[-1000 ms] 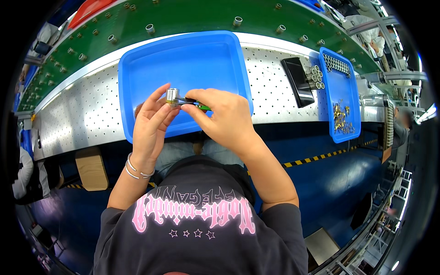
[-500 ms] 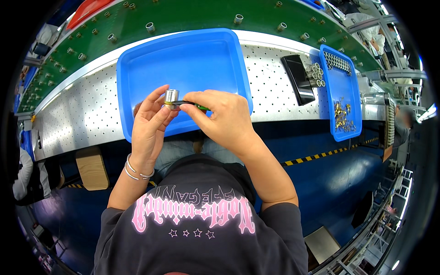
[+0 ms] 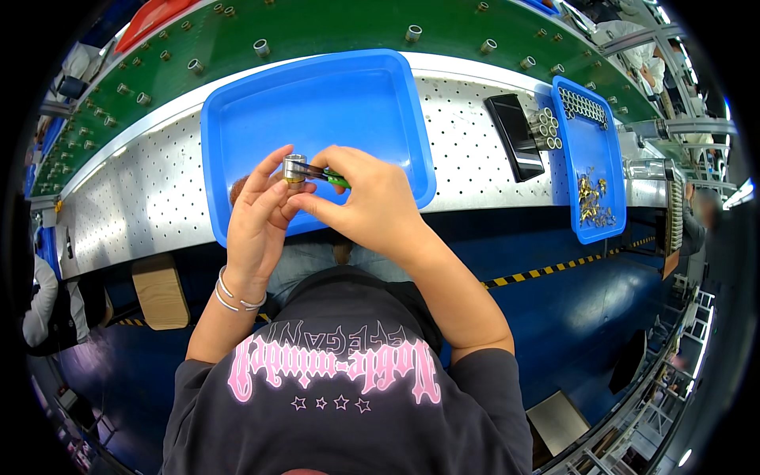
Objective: The person uses a green-handled tool to scrape the interior of small cylindrical metal parts. They pick up each part from a blue tray, perform the cleaning action, and place the part onto a green conveyor belt. The process is repeated for multiple parts in a continuous assembly line setting.
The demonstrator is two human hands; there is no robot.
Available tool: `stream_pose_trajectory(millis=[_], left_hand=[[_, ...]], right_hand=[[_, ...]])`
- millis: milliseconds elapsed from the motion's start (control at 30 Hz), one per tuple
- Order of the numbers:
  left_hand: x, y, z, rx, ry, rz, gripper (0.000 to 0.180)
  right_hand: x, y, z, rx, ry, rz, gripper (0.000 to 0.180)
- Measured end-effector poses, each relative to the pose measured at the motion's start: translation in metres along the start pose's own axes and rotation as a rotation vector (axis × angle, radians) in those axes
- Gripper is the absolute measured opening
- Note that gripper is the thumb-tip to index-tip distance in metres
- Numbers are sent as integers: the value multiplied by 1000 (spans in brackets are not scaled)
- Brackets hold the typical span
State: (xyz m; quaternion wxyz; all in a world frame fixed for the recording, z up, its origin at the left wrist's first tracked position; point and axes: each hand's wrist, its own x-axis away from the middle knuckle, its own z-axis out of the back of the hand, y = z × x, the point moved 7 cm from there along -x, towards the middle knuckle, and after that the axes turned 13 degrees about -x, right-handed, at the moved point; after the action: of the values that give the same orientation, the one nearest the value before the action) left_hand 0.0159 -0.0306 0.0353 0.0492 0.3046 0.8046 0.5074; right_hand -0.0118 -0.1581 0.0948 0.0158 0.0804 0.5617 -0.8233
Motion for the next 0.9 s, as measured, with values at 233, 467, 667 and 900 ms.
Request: stream_pose_trajectory(millis=[233,467,667,900], left_hand=[[0,-2,3,-117,4,-40,43],[-1,-2,-4,-56,-44,13,41],[0,-4,-4,-12,-47,32,39],[0,-3,-5,-90,-43,17,43]], right_hand=[[1,-3,4,16,33,49,13],[2,-2,12,-92,134,142,14],[0,-4,9,-112,121,147,15],[1,-2,5,-91,102,208,19]])
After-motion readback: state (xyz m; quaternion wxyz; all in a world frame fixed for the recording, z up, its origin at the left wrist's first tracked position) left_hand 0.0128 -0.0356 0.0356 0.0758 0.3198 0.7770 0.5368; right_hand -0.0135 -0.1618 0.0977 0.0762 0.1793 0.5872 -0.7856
